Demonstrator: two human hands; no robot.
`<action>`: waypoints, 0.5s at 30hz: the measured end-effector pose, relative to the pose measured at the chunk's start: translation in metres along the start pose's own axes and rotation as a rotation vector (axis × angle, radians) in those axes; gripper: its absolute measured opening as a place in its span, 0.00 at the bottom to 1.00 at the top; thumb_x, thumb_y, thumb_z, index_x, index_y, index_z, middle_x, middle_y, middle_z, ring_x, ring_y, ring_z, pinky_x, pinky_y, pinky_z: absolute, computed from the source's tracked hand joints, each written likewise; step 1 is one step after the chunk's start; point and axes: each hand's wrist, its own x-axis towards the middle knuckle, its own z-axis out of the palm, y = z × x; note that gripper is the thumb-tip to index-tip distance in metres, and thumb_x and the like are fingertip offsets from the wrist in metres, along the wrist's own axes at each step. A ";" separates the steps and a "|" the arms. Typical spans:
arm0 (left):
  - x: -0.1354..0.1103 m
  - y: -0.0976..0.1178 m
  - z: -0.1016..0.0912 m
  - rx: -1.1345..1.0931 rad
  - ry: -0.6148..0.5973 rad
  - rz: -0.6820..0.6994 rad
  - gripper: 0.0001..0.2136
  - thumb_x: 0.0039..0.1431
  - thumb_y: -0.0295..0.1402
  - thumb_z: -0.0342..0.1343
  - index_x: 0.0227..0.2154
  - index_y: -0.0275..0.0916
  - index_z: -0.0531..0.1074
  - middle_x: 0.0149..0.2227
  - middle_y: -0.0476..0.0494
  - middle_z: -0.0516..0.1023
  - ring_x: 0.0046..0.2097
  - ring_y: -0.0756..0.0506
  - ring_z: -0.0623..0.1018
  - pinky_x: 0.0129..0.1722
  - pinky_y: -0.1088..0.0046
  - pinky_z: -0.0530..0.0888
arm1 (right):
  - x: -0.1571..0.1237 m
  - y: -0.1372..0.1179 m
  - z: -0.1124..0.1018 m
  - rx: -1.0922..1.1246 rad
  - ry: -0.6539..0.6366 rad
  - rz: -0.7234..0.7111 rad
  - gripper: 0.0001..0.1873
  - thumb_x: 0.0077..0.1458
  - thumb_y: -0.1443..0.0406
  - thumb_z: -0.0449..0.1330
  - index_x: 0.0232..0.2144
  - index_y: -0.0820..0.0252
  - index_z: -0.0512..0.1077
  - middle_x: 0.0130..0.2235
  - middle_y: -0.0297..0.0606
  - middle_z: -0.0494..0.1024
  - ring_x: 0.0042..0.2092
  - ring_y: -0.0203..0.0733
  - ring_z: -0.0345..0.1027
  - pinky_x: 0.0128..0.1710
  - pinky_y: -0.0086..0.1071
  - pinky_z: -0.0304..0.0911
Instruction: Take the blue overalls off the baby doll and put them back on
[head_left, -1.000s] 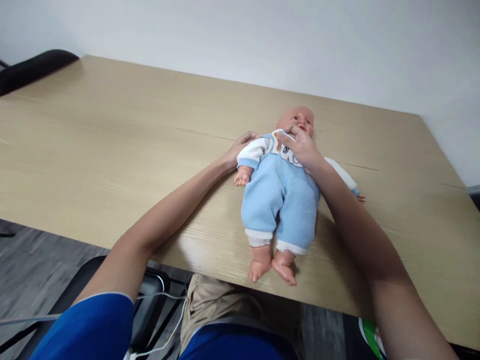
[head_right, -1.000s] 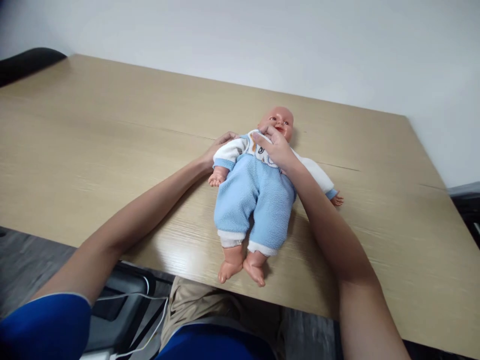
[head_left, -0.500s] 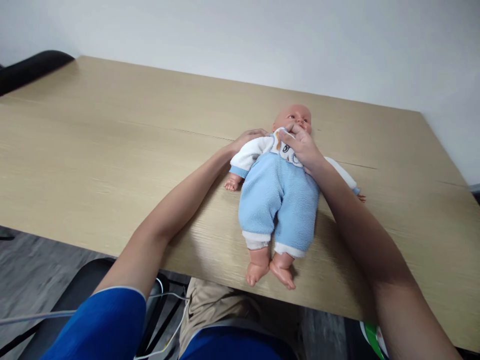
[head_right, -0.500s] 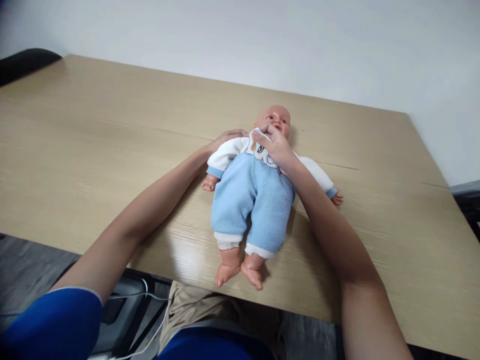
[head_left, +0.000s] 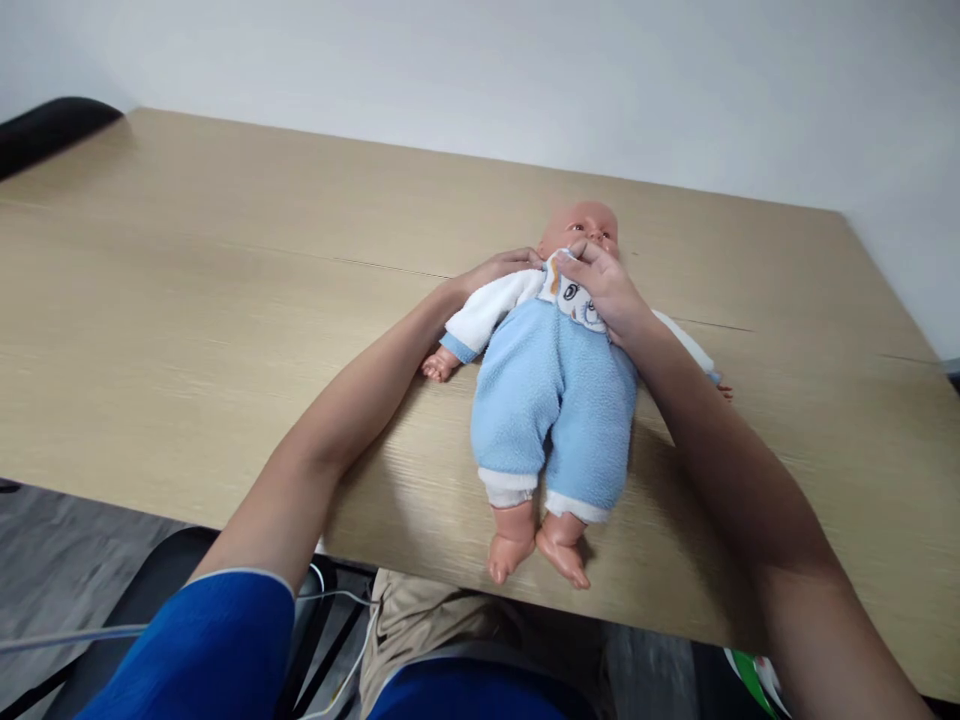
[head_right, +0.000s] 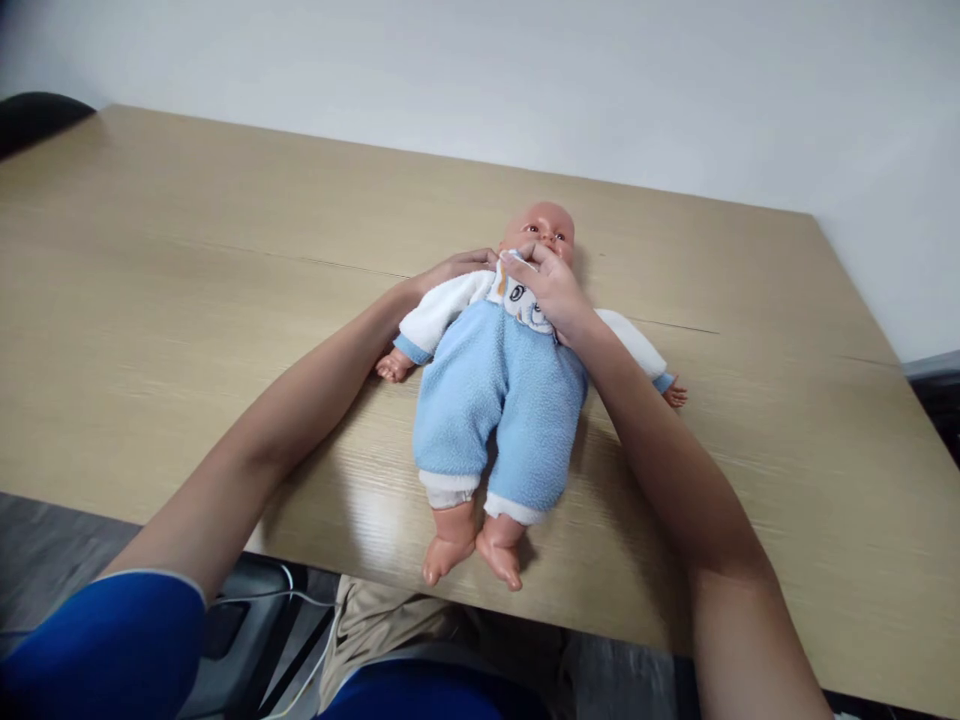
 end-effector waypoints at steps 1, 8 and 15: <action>-0.003 0.004 -0.003 0.004 -0.052 -0.032 0.11 0.69 0.40 0.78 0.35 0.44 0.83 0.42 0.45 0.88 0.50 0.41 0.85 0.70 0.55 0.79 | -0.001 -0.001 -0.002 -0.011 0.001 0.000 0.39 0.61 0.25 0.72 0.40 0.46 0.66 0.45 0.40 0.85 0.55 0.56 0.83 0.57 0.50 0.83; -0.030 0.034 -0.015 0.201 -0.034 -0.123 0.08 0.59 0.33 0.75 0.40 0.41 0.87 0.43 0.40 0.88 0.47 0.37 0.83 0.57 0.57 0.80 | -0.019 -0.034 -0.053 -0.478 -0.105 0.092 0.27 0.72 0.36 0.72 0.40 0.50 0.80 0.41 0.42 0.88 0.45 0.56 0.81 0.53 0.52 0.80; -0.042 0.072 0.015 0.540 0.243 0.222 0.08 0.65 0.31 0.72 0.43 0.41 0.79 0.50 0.34 0.82 0.59 0.29 0.80 0.76 0.43 0.69 | -0.085 -0.022 -0.087 -0.726 0.071 0.011 0.23 0.71 0.39 0.67 0.44 0.48 0.84 0.46 0.48 0.90 0.48 0.66 0.84 0.56 0.62 0.79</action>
